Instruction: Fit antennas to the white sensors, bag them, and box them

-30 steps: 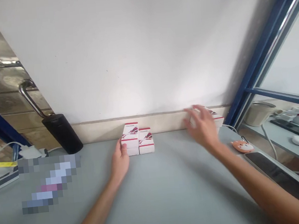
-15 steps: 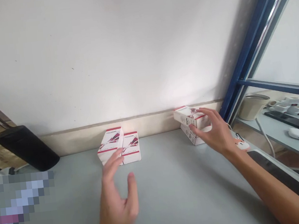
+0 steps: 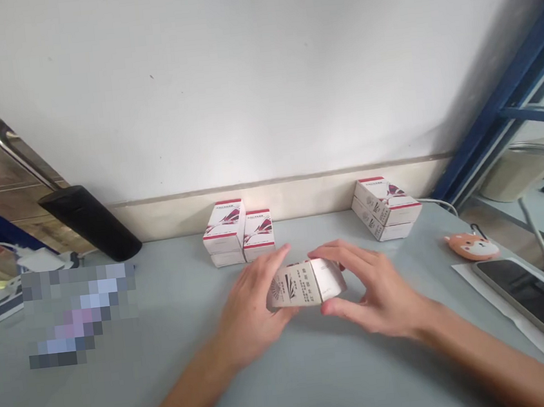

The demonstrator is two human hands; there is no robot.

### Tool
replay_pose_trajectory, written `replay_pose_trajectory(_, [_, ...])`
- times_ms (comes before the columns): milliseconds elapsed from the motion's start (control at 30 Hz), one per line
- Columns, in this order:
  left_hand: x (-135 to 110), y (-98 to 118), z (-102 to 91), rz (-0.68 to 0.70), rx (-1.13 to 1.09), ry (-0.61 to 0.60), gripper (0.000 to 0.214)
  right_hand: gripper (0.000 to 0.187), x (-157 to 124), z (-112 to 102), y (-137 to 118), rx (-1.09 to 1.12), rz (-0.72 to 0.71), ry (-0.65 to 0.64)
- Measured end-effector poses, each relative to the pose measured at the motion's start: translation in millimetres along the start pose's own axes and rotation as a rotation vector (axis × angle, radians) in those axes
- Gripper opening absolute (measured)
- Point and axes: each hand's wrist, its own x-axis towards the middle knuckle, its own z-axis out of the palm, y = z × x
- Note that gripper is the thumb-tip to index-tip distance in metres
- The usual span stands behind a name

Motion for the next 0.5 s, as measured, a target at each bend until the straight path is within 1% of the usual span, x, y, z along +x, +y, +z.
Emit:
replay_pose_trajectory(33, [-1, -1, 0.8, -0.016, -0.006, 0.008, 0.083, 0.049, 0, 0, 2, -0.063, -0.006, 0.023])
replay_pose_trajectory(100, [-2, 0, 2.0, 0.005, 0.007, 0.039, 0.084, 0.044, -1, 1, 3, -0.151, 0.012, 0.066])
replay_pose_trajectory(200, [-2, 5, 1.7, 0.106, 0.015, 0.045, 0.078, 0.039, -2, 3, -1, -0.141, 0.120, 0.073])
replay_pose_trajectory(300, [-1, 10, 0.0, 0.129, -0.020, 0.006, 0.072, 0.040, -2, 3, -3, -0.028, 0.262, 0.034])
replay_pose_trajectory(400, [1, 8, -1.9, 0.133, -0.032, -0.004, 0.072, 0.057, -1, 0, -1, 0.138, 0.417, 0.051])
replay_pose_trajectory(500, [1, 4, -4.8, 0.201, -0.007, 0.069, 0.071, 0.068, 2, -4, 4, 0.359, 0.603, 0.091])
